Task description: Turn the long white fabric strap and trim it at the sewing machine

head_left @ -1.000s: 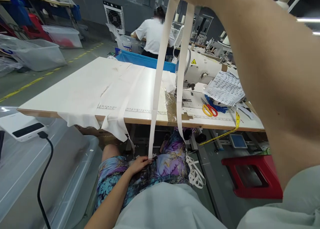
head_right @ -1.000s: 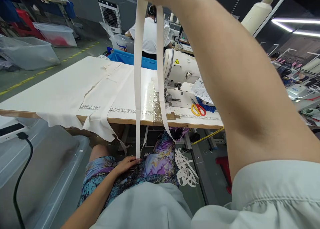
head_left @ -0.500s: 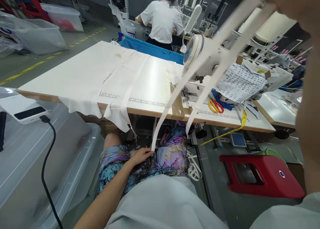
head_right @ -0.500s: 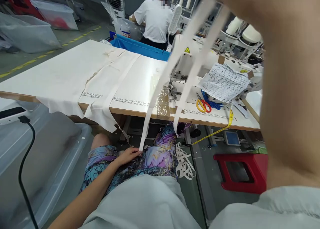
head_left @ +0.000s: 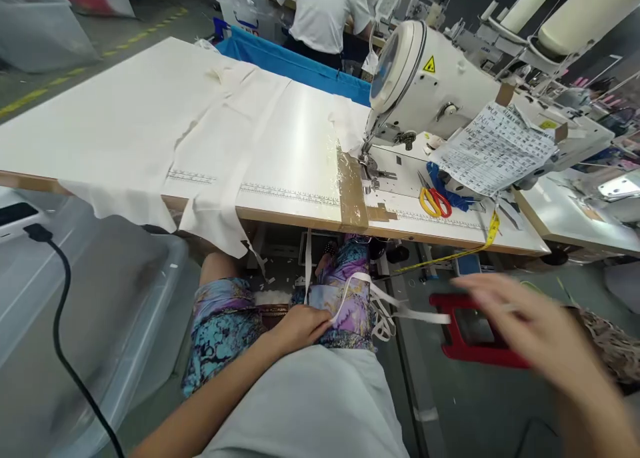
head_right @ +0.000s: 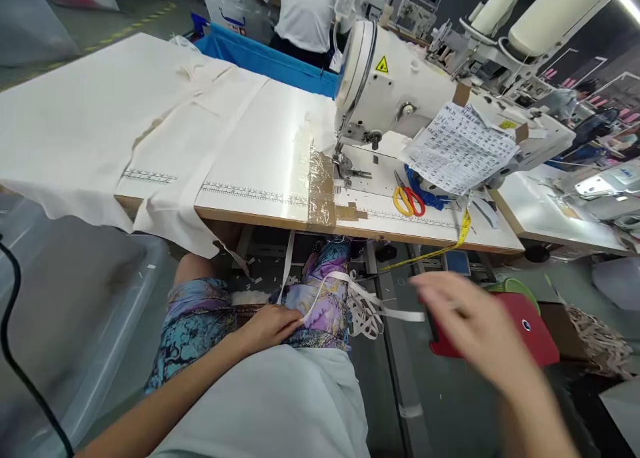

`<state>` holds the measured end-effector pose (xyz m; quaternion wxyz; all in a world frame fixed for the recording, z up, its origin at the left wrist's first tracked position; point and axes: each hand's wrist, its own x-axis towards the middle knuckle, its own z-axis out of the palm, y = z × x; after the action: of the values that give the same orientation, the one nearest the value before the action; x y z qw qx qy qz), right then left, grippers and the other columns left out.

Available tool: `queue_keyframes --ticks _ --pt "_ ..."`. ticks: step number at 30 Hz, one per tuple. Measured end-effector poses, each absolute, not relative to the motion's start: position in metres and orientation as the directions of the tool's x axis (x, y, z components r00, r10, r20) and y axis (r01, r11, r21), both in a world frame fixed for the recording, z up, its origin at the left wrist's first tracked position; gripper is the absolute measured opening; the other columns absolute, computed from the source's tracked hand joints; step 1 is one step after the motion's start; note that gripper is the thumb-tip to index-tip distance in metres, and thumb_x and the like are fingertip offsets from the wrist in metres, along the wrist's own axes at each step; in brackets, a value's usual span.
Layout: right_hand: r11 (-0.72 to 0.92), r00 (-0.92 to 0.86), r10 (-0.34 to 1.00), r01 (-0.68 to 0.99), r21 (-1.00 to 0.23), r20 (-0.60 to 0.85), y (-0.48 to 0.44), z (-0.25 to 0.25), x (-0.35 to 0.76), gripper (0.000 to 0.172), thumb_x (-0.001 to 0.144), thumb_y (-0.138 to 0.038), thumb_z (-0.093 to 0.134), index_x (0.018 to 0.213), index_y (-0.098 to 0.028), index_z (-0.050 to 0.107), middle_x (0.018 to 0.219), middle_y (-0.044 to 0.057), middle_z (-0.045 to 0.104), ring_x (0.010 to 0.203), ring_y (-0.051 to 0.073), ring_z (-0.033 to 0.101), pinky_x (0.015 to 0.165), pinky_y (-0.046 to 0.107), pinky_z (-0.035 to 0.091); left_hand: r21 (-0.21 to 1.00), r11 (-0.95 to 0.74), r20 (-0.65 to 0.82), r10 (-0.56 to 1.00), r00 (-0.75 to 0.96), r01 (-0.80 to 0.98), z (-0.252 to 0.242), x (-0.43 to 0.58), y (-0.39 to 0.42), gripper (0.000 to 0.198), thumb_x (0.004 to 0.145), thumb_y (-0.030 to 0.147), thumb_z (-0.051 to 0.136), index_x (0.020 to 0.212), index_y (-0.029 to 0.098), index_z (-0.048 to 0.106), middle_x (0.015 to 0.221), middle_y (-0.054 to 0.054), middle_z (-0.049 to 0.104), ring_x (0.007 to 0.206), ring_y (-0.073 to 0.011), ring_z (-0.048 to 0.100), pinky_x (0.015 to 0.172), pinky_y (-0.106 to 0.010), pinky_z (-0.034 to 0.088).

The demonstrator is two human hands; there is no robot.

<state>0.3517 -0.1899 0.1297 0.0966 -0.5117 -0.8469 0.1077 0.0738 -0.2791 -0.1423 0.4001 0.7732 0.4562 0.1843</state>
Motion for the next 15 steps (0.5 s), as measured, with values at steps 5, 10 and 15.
queue_keyframes --ticks 5,10,15 --pt "0.305 -0.619 0.749 0.638 -0.707 -0.236 -0.225 0.002 0.278 0.036 0.099 -0.041 0.045 0.117 -0.021 0.068 0.121 0.009 0.068 0.113 0.022 0.064 0.094 0.032 0.053 0.705 -0.405 0.068 0.856 0.513 0.582 -0.111 0.083 -0.287 0.030 0.102 0.034 0.037 0.088 0.019 0.059 0.072 -0.003 0.067 0.066 -0.0182 0.064 0.062 -0.026 0.040" --pt "0.167 -0.644 0.647 0.642 -0.749 -0.408 -0.237 -0.034 0.256 0.038 0.098 -0.046 0.046 0.089 -0.017 0.068 0.074 0.002 0.067 0.066 0.014 0.059 0.060 0.023 0.044 0.739 -0.419 0.139 0.861 0.489 0.527 -0.091 0.070 -0.293 0.026 0.101 0.033 0.040 0.091 0.018 0.059 0.073 -0.002 0.067 0.067 -0.0167 0.063 0.062 -0.026 0.038" --pt "0.170 -0.556 0.709 0.732 -0.660 -0.434 -0.227 0.012 0.300 0.047 0.088 -0.060 0.057 0.070 -0.018 0.063 0.059 -0.001 0.053 0.051 0.010 0.042 0.047 0.023 0.030 0.734 -0.410 0.122 0.864 0.489 0.541 -0.092 0.047 -0.295 0.032 0.099 0.040 0.045 0.082 0.017 0.062 0.072 -0.004 0.064 0.069 -0.0174 0.060 0.067 -0.027 0.039"
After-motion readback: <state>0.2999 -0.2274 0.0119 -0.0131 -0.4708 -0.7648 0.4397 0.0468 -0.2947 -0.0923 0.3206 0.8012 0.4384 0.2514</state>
